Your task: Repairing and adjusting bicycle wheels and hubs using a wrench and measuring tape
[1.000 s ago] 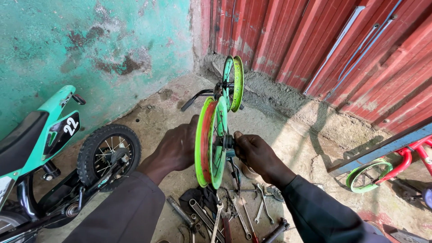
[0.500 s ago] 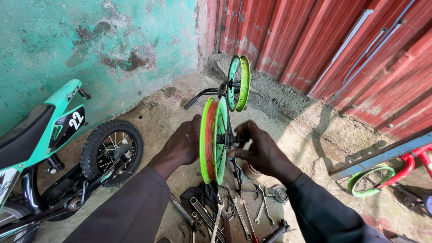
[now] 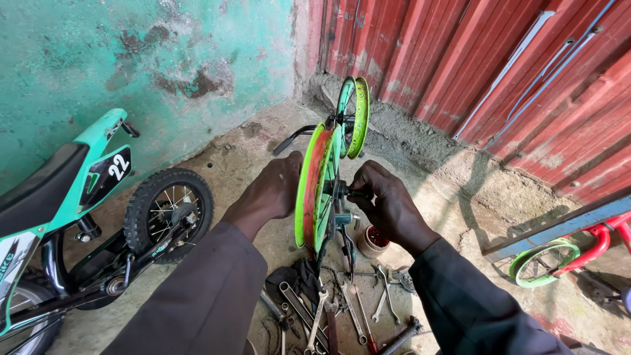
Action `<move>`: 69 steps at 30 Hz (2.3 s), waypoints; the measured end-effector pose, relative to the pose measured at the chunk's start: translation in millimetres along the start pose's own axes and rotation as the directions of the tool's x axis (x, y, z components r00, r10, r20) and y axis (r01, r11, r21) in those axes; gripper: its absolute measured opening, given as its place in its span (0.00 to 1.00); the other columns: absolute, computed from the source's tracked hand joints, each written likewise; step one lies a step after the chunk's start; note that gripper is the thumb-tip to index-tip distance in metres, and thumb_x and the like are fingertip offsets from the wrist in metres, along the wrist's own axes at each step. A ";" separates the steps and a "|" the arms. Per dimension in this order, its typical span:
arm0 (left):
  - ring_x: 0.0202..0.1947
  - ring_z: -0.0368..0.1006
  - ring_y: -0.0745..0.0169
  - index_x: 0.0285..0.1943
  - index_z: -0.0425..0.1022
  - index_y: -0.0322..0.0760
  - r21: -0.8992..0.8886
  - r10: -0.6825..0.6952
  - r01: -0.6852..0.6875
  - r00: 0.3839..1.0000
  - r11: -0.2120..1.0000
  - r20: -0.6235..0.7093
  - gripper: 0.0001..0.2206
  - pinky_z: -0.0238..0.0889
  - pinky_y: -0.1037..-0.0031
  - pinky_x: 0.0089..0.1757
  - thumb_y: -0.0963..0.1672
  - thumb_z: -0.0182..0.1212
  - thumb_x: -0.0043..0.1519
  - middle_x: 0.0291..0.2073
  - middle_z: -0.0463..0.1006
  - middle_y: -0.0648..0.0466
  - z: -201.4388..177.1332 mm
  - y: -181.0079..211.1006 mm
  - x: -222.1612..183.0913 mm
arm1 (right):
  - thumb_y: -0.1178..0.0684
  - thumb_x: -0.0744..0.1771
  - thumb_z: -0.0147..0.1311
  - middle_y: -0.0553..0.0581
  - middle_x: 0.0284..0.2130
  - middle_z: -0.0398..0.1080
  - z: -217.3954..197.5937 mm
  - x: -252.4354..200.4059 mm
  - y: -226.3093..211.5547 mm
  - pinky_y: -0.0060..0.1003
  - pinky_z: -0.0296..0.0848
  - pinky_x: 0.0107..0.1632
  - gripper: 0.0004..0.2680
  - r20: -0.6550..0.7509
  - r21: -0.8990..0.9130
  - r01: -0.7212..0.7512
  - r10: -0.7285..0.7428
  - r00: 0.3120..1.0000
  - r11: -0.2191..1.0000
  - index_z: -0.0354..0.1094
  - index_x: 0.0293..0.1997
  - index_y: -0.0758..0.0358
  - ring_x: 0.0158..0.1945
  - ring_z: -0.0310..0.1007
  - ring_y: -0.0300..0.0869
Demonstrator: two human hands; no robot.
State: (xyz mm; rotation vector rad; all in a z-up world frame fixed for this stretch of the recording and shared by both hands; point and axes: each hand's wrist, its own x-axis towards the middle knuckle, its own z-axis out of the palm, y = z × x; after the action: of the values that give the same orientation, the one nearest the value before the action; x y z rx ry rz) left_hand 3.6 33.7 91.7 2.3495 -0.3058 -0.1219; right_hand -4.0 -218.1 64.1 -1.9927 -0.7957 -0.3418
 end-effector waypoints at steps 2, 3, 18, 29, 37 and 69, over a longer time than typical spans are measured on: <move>0.38 0.79 0.32 0.40 0.69 0.33 0.006 -0.012 0.012 1.000 1.000 -0.007 0.13 0.69 0.51 0.39 0.46 0.42 0.60 0.30 0.78 0.35 4.4 -5.1 7.1 | 0.62 0.64 0.61 0.57 0.29 0.67 -0.1 -0.2 2.2 0.36 0.70 0.37 0.03 -0.006 0.004 0.041 -0.041 0.999 0.999 0.70 0.35 0.61 0.29 0.68 0.45; 0.39 0.79 0.32 0.40 0.70 0.34 0.008 -0.017 0.017 1.000 1.000 -0.019 0.13 0.69 0.51 0.39 0.46 0.41 0.60 0.30 0.79 0.35 5.6 -4.7 7.5 | 0.62 0.64 0.61 0.56 0.29 0.67 -0.1 -1.5 2.2 0.36 0.70 0.37 0.03 -0.001 0.009 0.043 -0.043 0.999 0.999 0.70 0.35 0.61 0.29 0.68 0.45; 0.46 0.78 0.36 0.39 0.76 0.43 0.058 -0.107 0.114 0.988 0.992 -0.112 0.18 0.70 0.50 0.47 0.50 0.37 0.63 0.33 0.81 0.41 3.4 9.0 -10.1 | 0.42 0.72 0.45 0.57 0.17 0.63 11.5 -8.0 -14.2 0.29 0.62 0.20 0.17 0.339 0.412 -0.692 0.605 0.721 0.593 0.68 0.32 0.67 0.18 0.67 0.41; 0.43 0.79 0.30 0.42 0.73 0.34 0.125 -0.111 0.117 0.992 0.985 -0.052 0.14 0.69 0.48 0.46 0.46 0.44 0.60 0.32 0.81 0.36 10.5 5.1 -0.6 | 0.61 0.64 0.62 0.60 0.31 0.75 -0.8 -7.5 7.3 0.39 0.74 0.40 0.08 0.019 0.032 -0.307 0.307 0.952 0.951 0.70 0.46 0.61 0.33 0.76 0.46; 0.43 0.79 0.29 0.43 0.72 0.33 0.116 -0.067 0.072 0.997 0.991 -0.046 0.14 0.69 0.48 0.46 0.47 0.57 0.55 0.31 0.80 0.37 14.0 7.4 1.6 | 0.42 0.72 0.44 0.64 0.15 0.71 12.3 -12.3 -4.7 0.27 0.63 0.13 0.19 0.279 0.316 -0.750 0.698 0.659 0.582 0.70 0.31 0.68 0.15 0.73 0.44; 0.43 0.79 0.35 0.43 0.73 0.37 0.021 -0.049 0.051 0.993 0.998 -0.110 0.14 0.69 0.52 0.46 0.49 0.59 0.53 0.31 0.81 0.43 10.4 -7.4 18.6 | 0.60 0.63 0.65 0.62 0.29 0.74 6.9 -5.7 -2.3 0.38 0.75 0.33 0.11 -0.050 -0.003 -0.282 0.282 0.958 0.959 0.71 0.48 0.64 0.28 0.75 0.47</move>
State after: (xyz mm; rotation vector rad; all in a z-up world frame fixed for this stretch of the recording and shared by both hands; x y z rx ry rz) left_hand 21.1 26.9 79.2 2.3783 -0.1958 -0.0127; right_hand -10.3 -213.7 58.9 -2.0656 -0.4694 -0.2267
